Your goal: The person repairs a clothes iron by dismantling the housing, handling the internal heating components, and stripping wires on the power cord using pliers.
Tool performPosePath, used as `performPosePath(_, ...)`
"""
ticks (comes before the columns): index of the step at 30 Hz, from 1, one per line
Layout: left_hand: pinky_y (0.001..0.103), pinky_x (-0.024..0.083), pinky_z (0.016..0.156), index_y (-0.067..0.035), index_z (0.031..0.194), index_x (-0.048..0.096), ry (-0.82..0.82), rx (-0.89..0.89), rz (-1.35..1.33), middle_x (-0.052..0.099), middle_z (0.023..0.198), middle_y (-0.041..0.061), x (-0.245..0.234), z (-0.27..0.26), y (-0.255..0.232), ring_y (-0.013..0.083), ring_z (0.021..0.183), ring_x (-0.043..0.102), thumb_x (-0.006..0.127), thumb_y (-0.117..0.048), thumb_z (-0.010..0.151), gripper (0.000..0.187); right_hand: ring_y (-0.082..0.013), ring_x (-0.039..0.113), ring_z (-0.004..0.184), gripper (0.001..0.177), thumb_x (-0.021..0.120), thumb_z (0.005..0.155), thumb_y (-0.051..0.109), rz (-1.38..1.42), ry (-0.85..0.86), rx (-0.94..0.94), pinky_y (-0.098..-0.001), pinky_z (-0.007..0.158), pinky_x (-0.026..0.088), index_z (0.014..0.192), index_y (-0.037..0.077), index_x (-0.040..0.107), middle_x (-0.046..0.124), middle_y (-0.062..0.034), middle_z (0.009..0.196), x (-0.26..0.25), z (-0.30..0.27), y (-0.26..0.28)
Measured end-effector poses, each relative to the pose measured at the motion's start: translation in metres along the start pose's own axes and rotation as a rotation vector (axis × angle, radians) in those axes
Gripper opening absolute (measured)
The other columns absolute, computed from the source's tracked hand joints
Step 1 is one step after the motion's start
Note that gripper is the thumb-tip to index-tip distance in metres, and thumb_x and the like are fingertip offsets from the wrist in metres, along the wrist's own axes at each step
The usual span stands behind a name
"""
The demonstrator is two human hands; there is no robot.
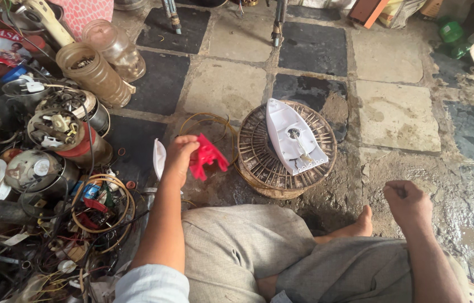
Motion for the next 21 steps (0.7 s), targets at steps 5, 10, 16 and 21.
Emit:
performPosePath(5, 0.038, 0.060, 0.083, 0.001, 0.144, 0.052, 0.264, -0.126, -0.145, 0.073, 0.115, 0.018, 0.021, -0.006, -0.003, 0.0265, 0.095, 0.073, 0.054, -0.009, 0.089, 0.056, -0.0222, 0.073, 0.097, 0.031, 0.075, 0.092, 0.033, 0.009, -0.005, -0.011, -0.0396, 0.088, 0.057, 0.118, 0.017, 0.079, 0.078, -0.0089, 0.105, 0.001, 0.001, -0.005)
performPosePath(10, 0.038, 0.056, 0.096, 0.003, 0.152, 0.039, 0.282, -0.151, -0.093, 0.063, 0.141, 0.021, 0.027, -0.008, -0.004, 0.0280, 0.110, 0.072, 0.053, -0.008, 0.092, 0.063, -0.0222, 0.073, 0.096, 0.031, 0.075, 0.091, 0.033, 0.003, 0.001, -0.002, -0.0399, 0.088, 0.057, 0.117, 0.018, 0.079, 0.078, -0.0080, 0.105, 0.002, 0.002, -0.004)
performPosePath(16, 0.038, 0.054, 0.091, -0.007, 0.146, 0.046, 0.237, -0.192, 0.051, 0.066, 0.137, 0.017, 0.032, -0.010, -0.006, 0.0281, 0.106, 0.072, 0.055, -0.012, 0.089, 0.058, -0.0254, 0.073, 0.101, 0.032, 0.075, 0.090, 0.033, -0.003, -0.019, -0.051, -0.0409, 0.090, 0.056, 0.118, 0.019, 0.080, 0.078, -0.0094, 0.110, 0.004, 0.001, -0.008)
performPosePath(21, 0.046, 0.052, 0.096, -0.004, 0.097, 0.079, 0.248, 0.043, 1.433, 0.071, 0.105, 0.026, 0.064, -0.046, -0.005, 0.0407, 0.107, 0.068, 0.069, -0.021, 0.081, 0.026, -0.0273, 0.073, 0.102, 0.030, 0.075, 0.094, 0.036, -0.036, -0.040, -0.159, -0.0416, 0.091, 0.055, 0.116, 0.016, 0.079, 0.078, -0.0112, 0.103, 0.011, 0.014, -0.028)
Point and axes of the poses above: each hand's wrist, its own z-axis towards the middle knuckle, its own x-axis out of the palm, y = z × x, the point moved 3 cm from there along z, towards the middle knuckle
